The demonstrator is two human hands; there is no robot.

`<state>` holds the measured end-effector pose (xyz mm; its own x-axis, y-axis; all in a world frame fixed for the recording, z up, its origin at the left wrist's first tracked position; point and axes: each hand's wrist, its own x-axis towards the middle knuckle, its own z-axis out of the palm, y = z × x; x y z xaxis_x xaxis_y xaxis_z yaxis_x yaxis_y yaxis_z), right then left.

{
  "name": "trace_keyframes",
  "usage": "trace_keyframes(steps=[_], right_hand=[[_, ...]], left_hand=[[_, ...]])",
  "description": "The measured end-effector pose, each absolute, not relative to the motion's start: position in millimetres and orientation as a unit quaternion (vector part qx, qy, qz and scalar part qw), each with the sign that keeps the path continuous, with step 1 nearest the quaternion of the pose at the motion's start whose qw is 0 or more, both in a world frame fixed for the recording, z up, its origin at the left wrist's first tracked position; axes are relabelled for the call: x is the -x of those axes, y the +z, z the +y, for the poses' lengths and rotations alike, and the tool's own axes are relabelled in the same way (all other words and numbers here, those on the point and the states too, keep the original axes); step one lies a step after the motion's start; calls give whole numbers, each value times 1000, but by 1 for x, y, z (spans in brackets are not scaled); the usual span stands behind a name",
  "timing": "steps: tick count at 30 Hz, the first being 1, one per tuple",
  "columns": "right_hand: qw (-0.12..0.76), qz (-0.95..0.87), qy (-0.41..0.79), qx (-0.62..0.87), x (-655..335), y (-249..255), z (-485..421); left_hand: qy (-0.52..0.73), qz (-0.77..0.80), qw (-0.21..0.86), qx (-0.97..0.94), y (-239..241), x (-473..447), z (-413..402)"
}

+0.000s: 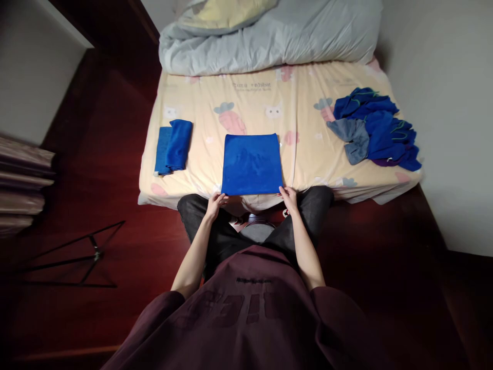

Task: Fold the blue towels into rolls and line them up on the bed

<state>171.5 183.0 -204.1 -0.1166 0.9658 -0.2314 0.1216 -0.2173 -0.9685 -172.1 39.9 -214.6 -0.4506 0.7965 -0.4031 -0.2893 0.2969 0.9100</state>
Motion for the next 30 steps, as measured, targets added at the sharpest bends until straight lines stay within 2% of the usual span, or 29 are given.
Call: trace_keyframes(steps=[8, 19, 25, 30], right_hand=[[432, -446, 548, 561, -174, -207, 181], [415, -538, 540, 497, -174, -207, 179], [415, -577, 473, 521, -177, -211, 180], [416, -628, 397, 524, -179, -206, 180]], left_hand=[[565, 674, 422, -220, -212, 168, 39], [608, 626, 407, -270, -209, 169, 41], [595, 637, 392, -295, -221, 168, 39], [584, 668, 292, -357, -224, 173, 40]])
